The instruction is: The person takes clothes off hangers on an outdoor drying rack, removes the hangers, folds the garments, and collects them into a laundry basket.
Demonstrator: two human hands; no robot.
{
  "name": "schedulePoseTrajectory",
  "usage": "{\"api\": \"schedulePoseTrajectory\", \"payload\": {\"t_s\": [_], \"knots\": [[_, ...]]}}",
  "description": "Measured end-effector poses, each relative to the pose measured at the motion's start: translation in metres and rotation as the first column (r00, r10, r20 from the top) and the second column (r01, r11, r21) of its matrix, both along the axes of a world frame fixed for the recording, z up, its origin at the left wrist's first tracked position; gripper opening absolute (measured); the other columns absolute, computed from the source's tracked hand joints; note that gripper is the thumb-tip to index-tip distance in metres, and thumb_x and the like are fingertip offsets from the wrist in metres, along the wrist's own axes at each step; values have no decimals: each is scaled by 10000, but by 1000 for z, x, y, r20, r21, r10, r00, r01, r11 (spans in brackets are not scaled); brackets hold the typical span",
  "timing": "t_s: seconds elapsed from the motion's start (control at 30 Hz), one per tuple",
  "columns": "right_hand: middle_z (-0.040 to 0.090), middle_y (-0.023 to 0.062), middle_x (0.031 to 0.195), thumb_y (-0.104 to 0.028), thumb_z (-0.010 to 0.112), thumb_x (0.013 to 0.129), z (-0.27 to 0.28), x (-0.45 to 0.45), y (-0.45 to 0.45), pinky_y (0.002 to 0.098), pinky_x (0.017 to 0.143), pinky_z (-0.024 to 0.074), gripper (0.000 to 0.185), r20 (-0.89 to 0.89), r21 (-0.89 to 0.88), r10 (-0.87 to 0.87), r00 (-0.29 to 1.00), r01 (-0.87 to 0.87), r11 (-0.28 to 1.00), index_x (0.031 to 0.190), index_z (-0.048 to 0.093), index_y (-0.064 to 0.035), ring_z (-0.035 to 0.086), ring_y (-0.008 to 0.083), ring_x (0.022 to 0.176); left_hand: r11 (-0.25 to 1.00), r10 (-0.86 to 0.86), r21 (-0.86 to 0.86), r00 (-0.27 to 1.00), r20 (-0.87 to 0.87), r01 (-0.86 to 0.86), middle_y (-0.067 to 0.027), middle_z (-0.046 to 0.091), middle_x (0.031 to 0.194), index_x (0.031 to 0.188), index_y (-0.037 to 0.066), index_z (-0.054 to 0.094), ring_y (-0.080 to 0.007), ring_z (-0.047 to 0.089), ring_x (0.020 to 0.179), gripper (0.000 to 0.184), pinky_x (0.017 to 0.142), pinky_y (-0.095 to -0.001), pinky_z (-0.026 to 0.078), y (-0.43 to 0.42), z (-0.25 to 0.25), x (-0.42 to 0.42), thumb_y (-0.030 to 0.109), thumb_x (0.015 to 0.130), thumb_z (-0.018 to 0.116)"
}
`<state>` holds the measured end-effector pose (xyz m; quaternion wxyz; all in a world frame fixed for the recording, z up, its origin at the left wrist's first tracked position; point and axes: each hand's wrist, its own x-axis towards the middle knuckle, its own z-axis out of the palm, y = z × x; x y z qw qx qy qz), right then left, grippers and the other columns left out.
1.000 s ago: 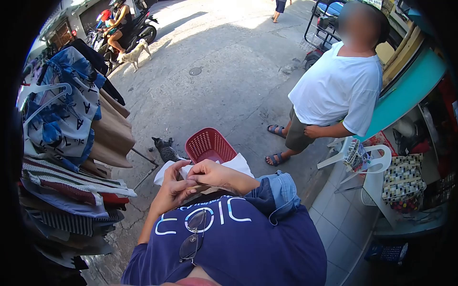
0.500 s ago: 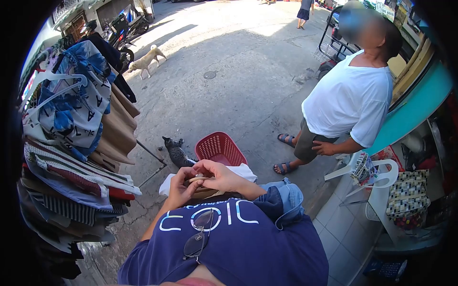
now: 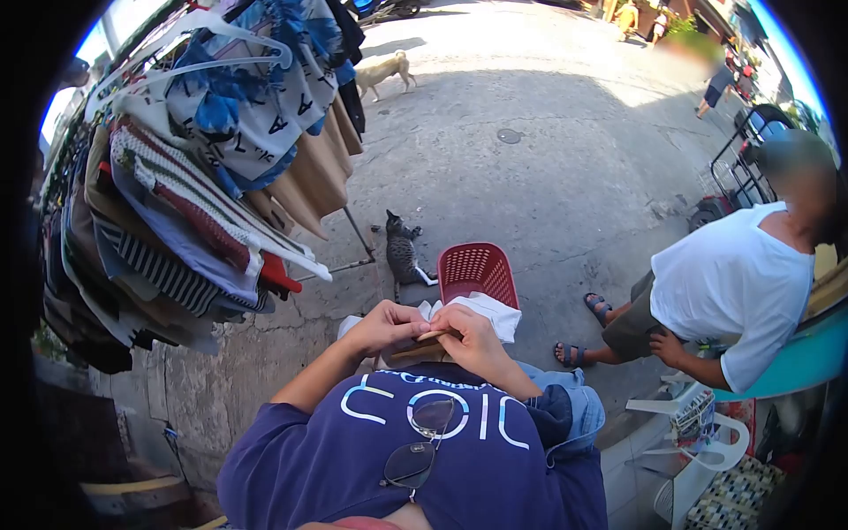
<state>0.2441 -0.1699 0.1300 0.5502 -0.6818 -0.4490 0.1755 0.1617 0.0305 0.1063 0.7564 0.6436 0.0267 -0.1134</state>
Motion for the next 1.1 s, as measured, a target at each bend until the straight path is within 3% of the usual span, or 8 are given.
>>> {"api": "schedulePoseTrajectory", "payload": {"t_s": [0.13,0.3,0.43,0.5,0.63,0.73,0.87,1.1], "knots": [[614,90,922,34,704,778,0,4,14,262,710,493,124,-139,68,60,988,-51,996,865,617,18,617,157,831,968,116,-202,978,-173,-150,-8,675,775,863,19,734,-69,590,708,138,656,-207,457,3,1,-10,153,849,708],[563,63,847,-27,744,784,8,8,22,258,670,478,149,-56,31,97,994,-95,995,850,618,17,585,143,750,867,159,-409,935,-317,-286,-20,652,800,886,25,664,-79,584,697,115,654,-213,478,4,-7,-19,134,849,671],[563,43,876,-31,728,819,-1,17,27,217,679,499,143,-114,-65,141,983,-149,987,861,603,24,584,93,812,877,141,-416,957,-255,-240,-9,614,846,885,50,609,-79,572,751,93,678,-225,481,12,-7,-30,125,846,648],[570,45,857,-46,729,824,4,15,32,219,666,489,152,-103,12,111,989,-110,994,854,597,23,583,94,789,890,155,-392,964,-216,-232,-7,611,871,902,53,608,-75,565,765,112,670,-222,476,12,1,-36,137,849,661],[585,63,789,-103,731,836,1,18,44,254,595,464,184,58,145,31,998,-39,989,840,597,23,592,121,720,884,294,-309,931,-214,-350,7,621,846,945,51,631,-68,555,746,126,664,-218,463,10,1,-42,163,901,669],[603,65,783,-90,710,853,4,14,48,252,582,461,152,7,89,64,998,-64,994,861,612,27,596,118,700,849,434,-261,888,-151,-459,-20,658,892,970,40,636,-87,589,754,103,696,-239,489,4,-1,-41,131,922,639],[605,74,755,-84,703,851,6,10,50,269,575,457,122,25,128,72,997,-75,989,888,641,15,597,148,665,652,592,-484,791,-158,-584,-82,689,942,1007,-9,649,-129,645,837,129,759,-250,522,-3,-6,-40,79,914,639],[599,100,739,-107,706,830,3,3,52,316,569,450,125,169,148,1,986,-27,989,906,684,-11,589,233,645,709,664,-282,747,-40,-646,-44,676,877,1007,-9,677,-68,591,741,133,682,-202,487,-17,1,-44,68,901,658]]}}
